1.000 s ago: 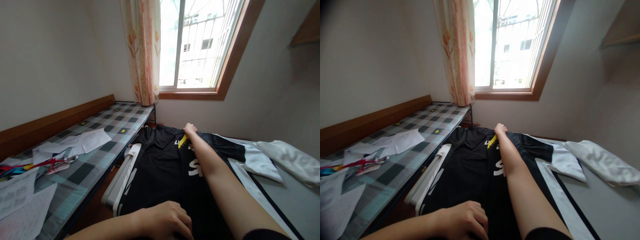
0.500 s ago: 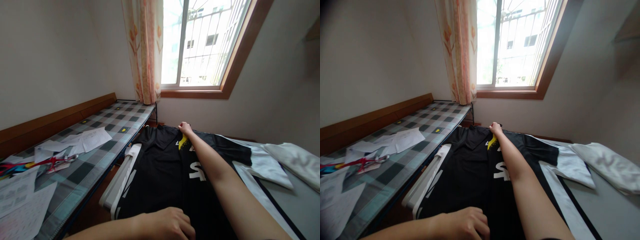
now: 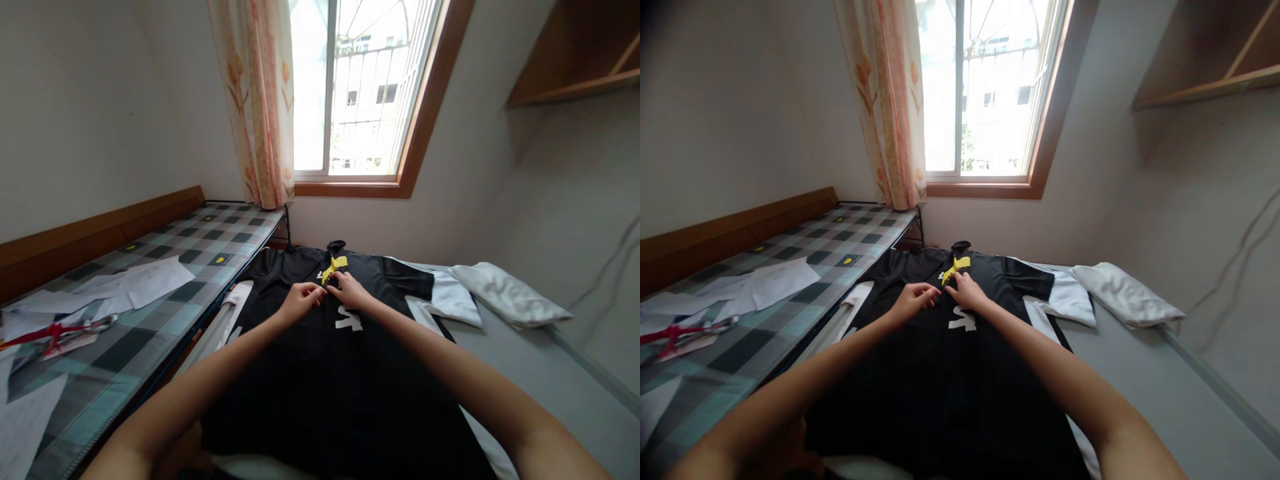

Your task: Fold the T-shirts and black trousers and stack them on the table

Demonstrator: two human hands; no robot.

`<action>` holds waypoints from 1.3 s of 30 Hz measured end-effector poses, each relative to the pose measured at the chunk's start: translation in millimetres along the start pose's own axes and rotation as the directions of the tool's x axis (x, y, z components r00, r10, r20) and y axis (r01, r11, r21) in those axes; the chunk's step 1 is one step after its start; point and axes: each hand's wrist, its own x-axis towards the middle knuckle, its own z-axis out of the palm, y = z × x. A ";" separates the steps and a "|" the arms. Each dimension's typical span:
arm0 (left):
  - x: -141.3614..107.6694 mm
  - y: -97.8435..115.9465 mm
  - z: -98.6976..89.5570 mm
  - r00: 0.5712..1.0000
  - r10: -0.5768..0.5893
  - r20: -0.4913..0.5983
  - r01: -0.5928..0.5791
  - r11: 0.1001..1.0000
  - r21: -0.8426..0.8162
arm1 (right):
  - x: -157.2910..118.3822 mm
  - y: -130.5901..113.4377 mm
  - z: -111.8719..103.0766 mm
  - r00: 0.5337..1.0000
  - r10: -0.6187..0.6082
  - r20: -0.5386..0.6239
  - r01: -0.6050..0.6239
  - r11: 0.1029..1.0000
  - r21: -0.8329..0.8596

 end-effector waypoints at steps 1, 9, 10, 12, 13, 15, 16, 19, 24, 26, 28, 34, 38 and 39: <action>19.5 -6.0 -1.2 0.999 -0.011 -0.049 0.011 1.000 0.010 | -11.6 -0.2 1.0 1.000 -0.026 -0.014 0.026 1.000 0.001; 153.4 -33.5 -1.8 0.978 0.001 -0.210 0.107 0.857 0.505 | -57.1 -1.9 16.6 0.956 -0.140 -0.258 0.154 0.987 0.038; 167.2 -35.3 -0.5 0.979 0.002 -0.203 0.112 0.830 0.547 | -58.4 -2.1 18.0 0.950 -0.152 -0.273 0.165 0.986 0.027; 194.0 -39.3 4.2 0.982 -0.002 -0.187 0.112 0.805 0.582 | -60.2 -2.5 19.8 0.941 -0.164 -0.297 0.175 0.984 0.010; 207.1 -41.5 7.7 0.984 -0.003 -0.176 0.108 0.801 0.589 | -60.9 -2.7 20.2 0.939 -0.165 -0.303 0.175 0.985 0.007; 232.5 -46.1 16.8 0.989 -0.013 -0.150 0.103 0.783 0.614 | -61.9 -2.8 20.4 0.940 -0.162 -0.301 0.172 0.985 0.007; 244.6 -48.4 22.2 0.991 -0.021 -0.135 0.102 0.773 0.626 | -62.3 -2.7 20.4 0.942 -0.160 -0.296 0.170 0.985 0.009; 275.1 -55.5 38.3 0.993 -0.062 -0.101 0.113 0.746 0.656 | -62.7 -2.4 20.4 0.944 -0.156 -0.290 0.168 0.986 0.017; 301.7 -68.6 50.0 0.982 -0.158 -0.103 0.185 0.715 0.674 | -61.1 -0.6 21.5 0.940 -0.149 -0.306 0.176 0.982 0.062; 307.4 -73.5 48.8 0.978 -0.179 -0.111 0.206 0.712 0.672 | -59.3 1.2 22.0 0.936 -0.128 -0.329 0.171 0.979 0.108; 312.4 -77.4 47.4 0.975 -0.186 -0.119 0.218 0.717 0.662 | -57.5 3.2 22.2 0.932 -0.103 -0.348 0.169 0.972 0.165; 316.8 -86.5 55.3 0.978 -0.182 -0.105 0.208 0.767 0.607 | -59.7 6.1 20.9 0.955 -0.177 -0.238 0.233 0.944 0.233; 311.5 -94.9 64.4 0.988 -0.131 -0.080 0.150 0.711 0.687 | -61.3 8.3 18.4 0.954 -0.220 -0.204 0.275 0.912 0.303; 310.4 -97.0 65.9 0.990 -0.119 -0.076 0.138 0.690 0.710 | -60.8 9.1 17.6 0.954 -0.218 -0.205 0.279 0.895 0.347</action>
